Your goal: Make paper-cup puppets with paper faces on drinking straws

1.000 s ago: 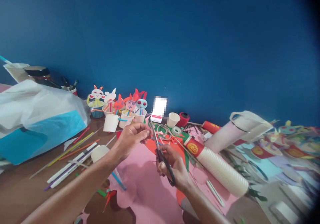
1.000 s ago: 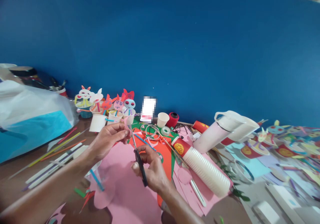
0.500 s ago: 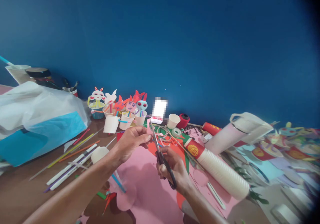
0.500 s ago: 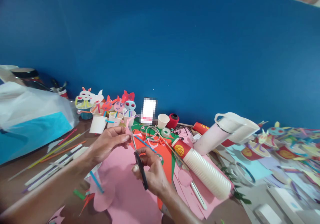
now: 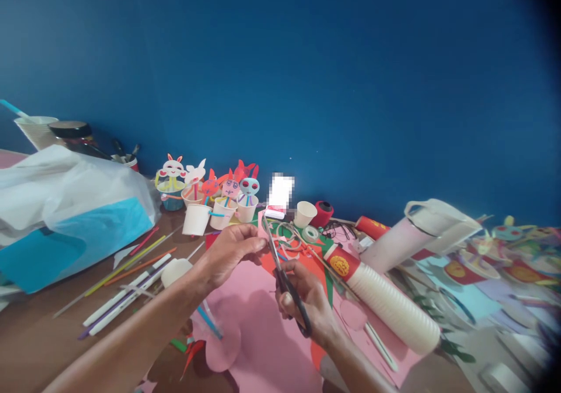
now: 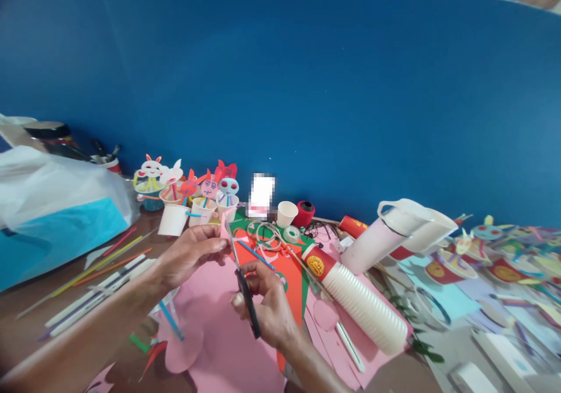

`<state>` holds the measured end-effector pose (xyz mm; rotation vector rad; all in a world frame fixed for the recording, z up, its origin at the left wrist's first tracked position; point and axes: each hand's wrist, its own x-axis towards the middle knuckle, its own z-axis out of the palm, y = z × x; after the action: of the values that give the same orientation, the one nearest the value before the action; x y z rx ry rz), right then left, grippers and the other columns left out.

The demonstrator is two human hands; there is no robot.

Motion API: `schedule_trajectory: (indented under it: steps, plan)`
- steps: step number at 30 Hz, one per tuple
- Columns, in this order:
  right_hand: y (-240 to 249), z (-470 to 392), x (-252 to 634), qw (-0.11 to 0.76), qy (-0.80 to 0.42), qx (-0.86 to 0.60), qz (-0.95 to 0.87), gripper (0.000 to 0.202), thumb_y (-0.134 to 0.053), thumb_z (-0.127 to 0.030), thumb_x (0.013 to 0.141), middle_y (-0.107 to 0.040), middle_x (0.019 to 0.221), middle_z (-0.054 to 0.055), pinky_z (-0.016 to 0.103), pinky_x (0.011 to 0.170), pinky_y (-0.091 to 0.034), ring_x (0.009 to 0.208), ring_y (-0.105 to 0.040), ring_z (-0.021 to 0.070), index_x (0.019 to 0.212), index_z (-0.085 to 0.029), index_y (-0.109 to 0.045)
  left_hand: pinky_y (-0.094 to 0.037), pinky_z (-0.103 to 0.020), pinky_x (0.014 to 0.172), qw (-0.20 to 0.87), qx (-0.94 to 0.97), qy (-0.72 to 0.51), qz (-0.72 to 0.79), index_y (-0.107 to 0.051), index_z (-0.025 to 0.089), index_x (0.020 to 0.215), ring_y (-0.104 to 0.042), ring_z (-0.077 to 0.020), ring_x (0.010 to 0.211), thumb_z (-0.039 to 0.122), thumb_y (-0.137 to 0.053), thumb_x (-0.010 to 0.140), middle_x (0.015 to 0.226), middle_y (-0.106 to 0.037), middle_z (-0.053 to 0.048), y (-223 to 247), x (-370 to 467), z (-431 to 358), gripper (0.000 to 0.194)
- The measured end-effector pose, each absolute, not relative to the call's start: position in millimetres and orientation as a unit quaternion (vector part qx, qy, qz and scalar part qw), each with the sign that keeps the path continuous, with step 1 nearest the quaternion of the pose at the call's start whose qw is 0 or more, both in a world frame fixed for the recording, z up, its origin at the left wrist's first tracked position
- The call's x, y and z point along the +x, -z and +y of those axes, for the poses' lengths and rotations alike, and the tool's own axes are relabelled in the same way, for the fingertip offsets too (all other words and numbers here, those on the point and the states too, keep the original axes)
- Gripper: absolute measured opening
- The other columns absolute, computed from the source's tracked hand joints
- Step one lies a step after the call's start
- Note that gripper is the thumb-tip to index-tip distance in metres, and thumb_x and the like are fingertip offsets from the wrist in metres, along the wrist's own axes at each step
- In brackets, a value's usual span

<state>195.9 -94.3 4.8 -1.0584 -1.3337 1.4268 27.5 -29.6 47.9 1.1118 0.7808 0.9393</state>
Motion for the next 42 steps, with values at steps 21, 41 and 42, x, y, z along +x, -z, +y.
schedule_trajectory:
  steps: [21, 41, 42]
  plan:
    - [1.0, -94.1, 196.8, 0.448, -0.585, -0.411, -0.536, 0.045, -0.066, -0.048, 0.064, -0.048, 0.056, -0.005, 0.019, 0.040, -0.037, 0.043, -0.042, 0.0063, 0.093, -0.019, -0.047, -0.041, -0.025, 0.059, 0.691, 0.495, -0.403, 0.338, -0.059, 0.012, 0.067, -0.052, -0.0107, 0.060, 0.017, -0.057, 0.069, 0.066, -0.059, -0.002, -48.9, 24.5, -27.0, 0.006]
    - [-7.9, -96.7, 195.2, 0.444, -0.615, -0.420, -0.498, 0.043, -0.071, -0.037, 0.059, -0.050, 0.057, -0.005, 0.019, 0.039, -0.039, 0.043, -0.042, 0.0061, 0.091, -0.018, -0.049, -0.044, -0.026, 0.059, 0.717, 0.492, -0.375, 0.322, -0.060, 0.012, 0.067, -0.056, -0.0122, 0.061, 0.016, -0.059, 0.069, 0.064, -0.063, -0.004, -46.5, 19.3, -21.7, 0.005]
    - [-8.5, -97.0, 194.9, 0.443, -0.616, -0.421, -0.497, 0.042, -0.070, -0.035, 0.059, -0.050, 0.057, -0.005, 0.019, 0.039, -0.039, 0.043, -0.042, 0.0061, 0.091, -0.018, -0.049, -0.045, -0.026, 0.059, 0.718, 0.491, -0.375, 0.321, -0.060, 0.012, 0.066, -0.056, -0.0125, 0.062, 0.016, -0.059, 0.068, 0.064, -0.062, -0.003, -46.6, 19.0, -21.2, 0.005]
